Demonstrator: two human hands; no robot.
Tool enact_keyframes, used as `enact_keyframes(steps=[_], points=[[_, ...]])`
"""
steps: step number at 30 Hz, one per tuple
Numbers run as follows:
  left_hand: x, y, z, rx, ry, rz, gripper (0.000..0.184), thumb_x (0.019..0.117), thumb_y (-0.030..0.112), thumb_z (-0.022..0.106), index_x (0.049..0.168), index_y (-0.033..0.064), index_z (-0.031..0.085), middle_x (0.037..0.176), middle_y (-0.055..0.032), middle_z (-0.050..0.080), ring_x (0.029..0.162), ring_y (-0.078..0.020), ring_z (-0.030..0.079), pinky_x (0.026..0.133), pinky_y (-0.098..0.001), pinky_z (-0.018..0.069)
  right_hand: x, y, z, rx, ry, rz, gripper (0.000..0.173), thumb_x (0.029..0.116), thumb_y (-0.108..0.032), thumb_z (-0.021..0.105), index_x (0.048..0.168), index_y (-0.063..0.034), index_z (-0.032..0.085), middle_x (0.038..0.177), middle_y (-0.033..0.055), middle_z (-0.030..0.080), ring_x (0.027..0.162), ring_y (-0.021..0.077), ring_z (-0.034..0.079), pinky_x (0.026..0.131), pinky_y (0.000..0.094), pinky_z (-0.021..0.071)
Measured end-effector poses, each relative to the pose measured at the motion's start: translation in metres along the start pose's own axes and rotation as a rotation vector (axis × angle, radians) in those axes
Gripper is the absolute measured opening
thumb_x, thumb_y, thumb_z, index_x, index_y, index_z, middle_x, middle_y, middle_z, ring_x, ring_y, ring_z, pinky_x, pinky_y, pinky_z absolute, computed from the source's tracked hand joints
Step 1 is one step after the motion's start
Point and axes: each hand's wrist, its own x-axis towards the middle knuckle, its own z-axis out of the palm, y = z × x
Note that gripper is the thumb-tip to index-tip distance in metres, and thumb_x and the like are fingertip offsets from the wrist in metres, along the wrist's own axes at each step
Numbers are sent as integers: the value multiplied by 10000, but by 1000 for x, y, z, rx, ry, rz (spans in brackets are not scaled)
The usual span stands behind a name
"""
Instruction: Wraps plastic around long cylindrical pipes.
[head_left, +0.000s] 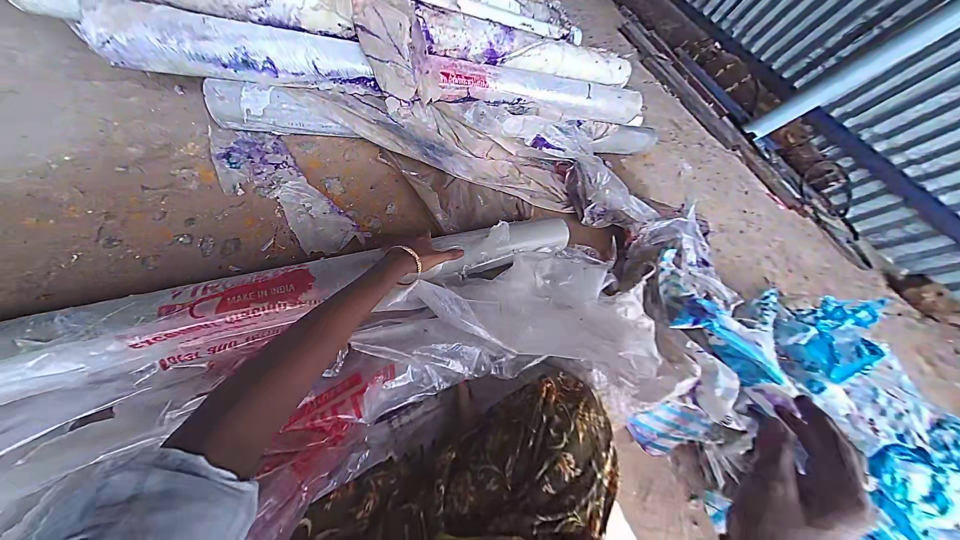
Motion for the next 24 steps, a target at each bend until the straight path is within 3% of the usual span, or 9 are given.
enact_keyframes(steps=[3,6,8,10,14,17,20,22,24], points=[[-2,64,32,108,127,-189,1181,876,762,594,1583,-98,198,1547,-442,279,1469,-563,282,1136,-707,274,11,-77,73,204,-199,-344,362,1005,-123,494,1137,168,662,1199,294,684,1225,192,640,1045,241,473],[17,75,58,356,115,-285,876,1019,289,625,1610,-65,84,1577,-456,174,1482,-581,238,1116,-700,291,18,-117,169,125,-708,-343,339,993,-59,545,1280,85,655,1309,256,663,1293,393,605,1066,473,490],[2,72,47,385,66,-209,687,1007,96,612,1553,-116,254,1511,-421,349,1428,-539,373,1093,-634,386,28,-119,214,-156,-1097,-120,335,1055,-87,485,1332,73,586,1335,271,614,1311,400,566,1092,515,440],[-17,60,29,329,45,-25,409,972,33,636,1338,-132,553,1391,-320,561,1347,-471,508,1100,-594,414,30,-109,238,-354,-1301,46,366,1075,-145,440,1346,62,573,1373,273,590,1315,395,560,1077,539,433],[-30,54,20,214,120,34,259,1009,-58,513,1230,-130,625,1315,-293,627,1290,-438,577,1067,-567,453,-12,-107,225,-387,-1439,246,444,1114,-255,367,1318,70,588,1352,278,603,1307,399,566,1059,549,437],[-10,8,-17,-48,188,-138,311,1075,57,442,1282,-135,573,1289,-315,632,1226,-419,637,1049,-569,483,-61,-84,206,-218,-1313,417,444,1116,-268,378,1279,67,619,1310,275,628,1268,392,588,1053,548,434],[-31,-47,-24,76,80,-190,350,1081,133,467,1290,-124,582,1343,-344,583,1297,-480,555,1070,-642,413,-58,-65,196,154,-1074,684,376,1115,-167,417,1346,74,591,1369,239,608,1287,295,574,1112,428,416],[-42,-74,-8,40,41,-99,418,1108,245,462,1336,-77,599,1370,-320,584,1333,-464,530,1116,-632,365,-51,-70,202,500,-670,944,273,1081,-92,473,1190,113,618,1068,219,661,908,215,638,822,349,527],[-53,-64,3,-5,36,-34,518,1108,343,460,1428,-58,536,1449,-296,539,1401,-438,474,1173,-603,305,-32,-81,205,733,-426,994,207,1056,-19,486,1179,119,580,1005,204,625,827,196,616,740,332,536]])
